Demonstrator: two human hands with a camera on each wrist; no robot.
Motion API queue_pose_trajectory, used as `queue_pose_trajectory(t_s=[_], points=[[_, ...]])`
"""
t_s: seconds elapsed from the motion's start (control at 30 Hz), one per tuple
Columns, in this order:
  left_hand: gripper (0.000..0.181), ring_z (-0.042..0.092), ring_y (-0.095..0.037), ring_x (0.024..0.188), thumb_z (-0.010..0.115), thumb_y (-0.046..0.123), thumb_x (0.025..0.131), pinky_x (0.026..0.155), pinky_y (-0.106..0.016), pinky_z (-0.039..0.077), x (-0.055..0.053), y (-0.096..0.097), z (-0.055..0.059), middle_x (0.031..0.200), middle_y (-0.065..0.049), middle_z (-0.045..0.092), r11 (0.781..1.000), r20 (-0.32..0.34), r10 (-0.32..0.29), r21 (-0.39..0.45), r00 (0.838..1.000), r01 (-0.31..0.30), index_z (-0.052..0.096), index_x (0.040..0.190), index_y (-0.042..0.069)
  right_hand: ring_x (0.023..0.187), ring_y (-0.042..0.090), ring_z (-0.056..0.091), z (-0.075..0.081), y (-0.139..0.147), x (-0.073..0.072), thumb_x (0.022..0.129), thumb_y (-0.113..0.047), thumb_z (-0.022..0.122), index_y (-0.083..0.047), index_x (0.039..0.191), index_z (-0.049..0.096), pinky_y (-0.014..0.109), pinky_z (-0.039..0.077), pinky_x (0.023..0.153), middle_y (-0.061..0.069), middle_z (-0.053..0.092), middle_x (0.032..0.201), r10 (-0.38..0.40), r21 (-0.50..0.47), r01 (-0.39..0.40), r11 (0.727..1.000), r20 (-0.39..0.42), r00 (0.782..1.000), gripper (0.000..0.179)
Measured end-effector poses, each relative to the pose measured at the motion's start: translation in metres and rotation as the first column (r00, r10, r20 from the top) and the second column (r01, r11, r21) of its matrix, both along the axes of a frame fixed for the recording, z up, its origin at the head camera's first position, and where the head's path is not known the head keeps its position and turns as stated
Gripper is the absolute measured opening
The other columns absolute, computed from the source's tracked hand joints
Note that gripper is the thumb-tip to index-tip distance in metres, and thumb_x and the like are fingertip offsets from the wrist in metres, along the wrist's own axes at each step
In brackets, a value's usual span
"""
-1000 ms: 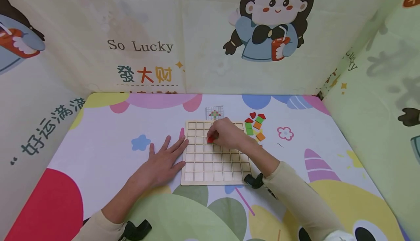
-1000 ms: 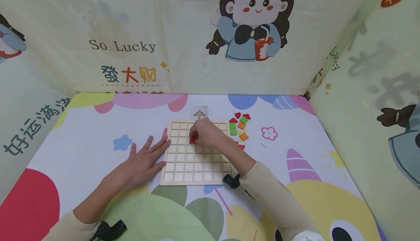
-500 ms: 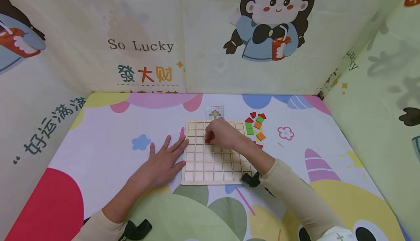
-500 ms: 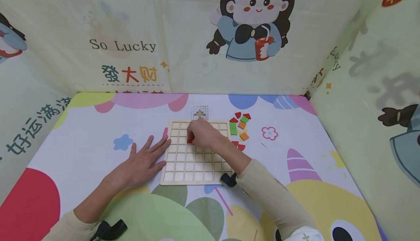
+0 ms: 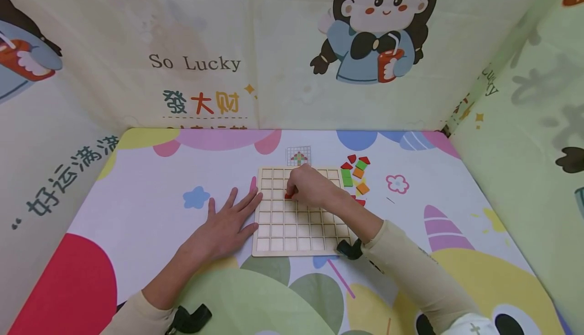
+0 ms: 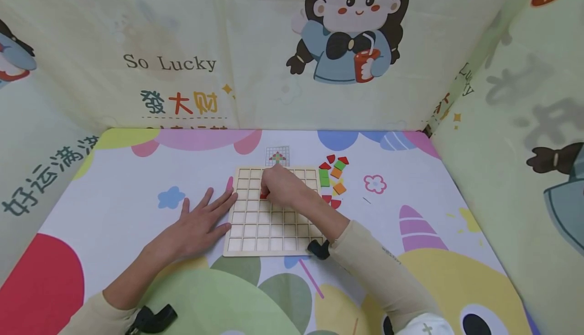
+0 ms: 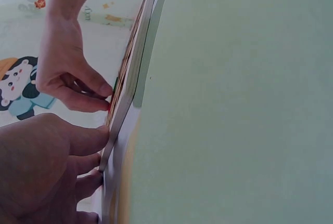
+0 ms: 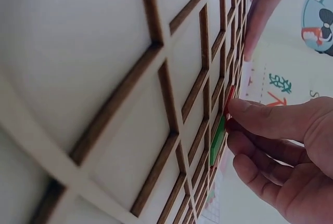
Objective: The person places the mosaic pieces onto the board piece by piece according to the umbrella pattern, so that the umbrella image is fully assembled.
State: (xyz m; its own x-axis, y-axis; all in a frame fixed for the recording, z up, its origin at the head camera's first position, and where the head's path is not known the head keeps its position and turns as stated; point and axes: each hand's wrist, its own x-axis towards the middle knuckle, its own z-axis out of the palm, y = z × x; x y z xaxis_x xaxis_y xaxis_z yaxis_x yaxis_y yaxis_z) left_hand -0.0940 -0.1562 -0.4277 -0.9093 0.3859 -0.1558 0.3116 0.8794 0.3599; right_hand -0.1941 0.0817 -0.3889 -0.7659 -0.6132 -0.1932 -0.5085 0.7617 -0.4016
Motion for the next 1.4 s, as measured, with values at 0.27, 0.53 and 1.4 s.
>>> queue_pose_trajectory(t_s=[0.27, 0.53, 1.4], points=[[0.069, 0.010, -0.045, 0.161, 0.054, 0.040, 0.107, 0.113, -0.085, 0.006, 0.000, 0.000, 0.000, 0.175, 0.000, 0.022, 1.000, -0.004, -0.004, 0.002, 1.000, 0.004, 0.025, 0.167, 0.022, 0.084, 0.013, 0.068, 0.000, -0.001, 0.001, 0.091, -0.005, 0.079, -0.010, 0.099, 0.085, 0.028, 0.061, 0.082, 0.002, 0.079, 0.093, -0.013, 0.026, 0.013, 1.000, -0.005, 1.000, 0.011], [0.069, 0.010, -0.045, 0.161, 0.054, 0.040, 0.106, 0.114, -0.085, 0.006, 0.000, 0.000, 0.000, 0.175, 0.000, 0.022, 1.000, -0.007, 0.002, -0.006, 1.000, -0.002, 0.025, 0.167, 0.023, 0.083, 0.011, 0.067, -0.001, 0.003, 0.005, 0.092, -0.006, 0.079, -0.012, 0.098, 0.085, 0.027, 0.060, 0.081, -0.001, 0.079, 0.093, -0.013, -0.017, 0.012, 1.000, -0.031, 0.999, 0.011], [0.071, 0.010, -0.046, 0.161, 0.056, 0.039, 0.106, 0.113, -0.085, 0.007, -0.001, 0.001, 0.001, 0.174, -0.001, 0.023, 1.000, -0.007, -0.001, -0.004, 1.000, 0.001, 0.025, 0.167, 0.023, 0.089, 0.018, 0.068, 0.026, 0.083, 0.012, 0.091, -0.006, 0.078, -0.008, 0.106, 0.083, 0.034, 0.057, 0.079, 0.003, 0.079, 0.101, -0.167, -0.224, 0.152, 0.963, -0.049, 0.985, 0.015]])
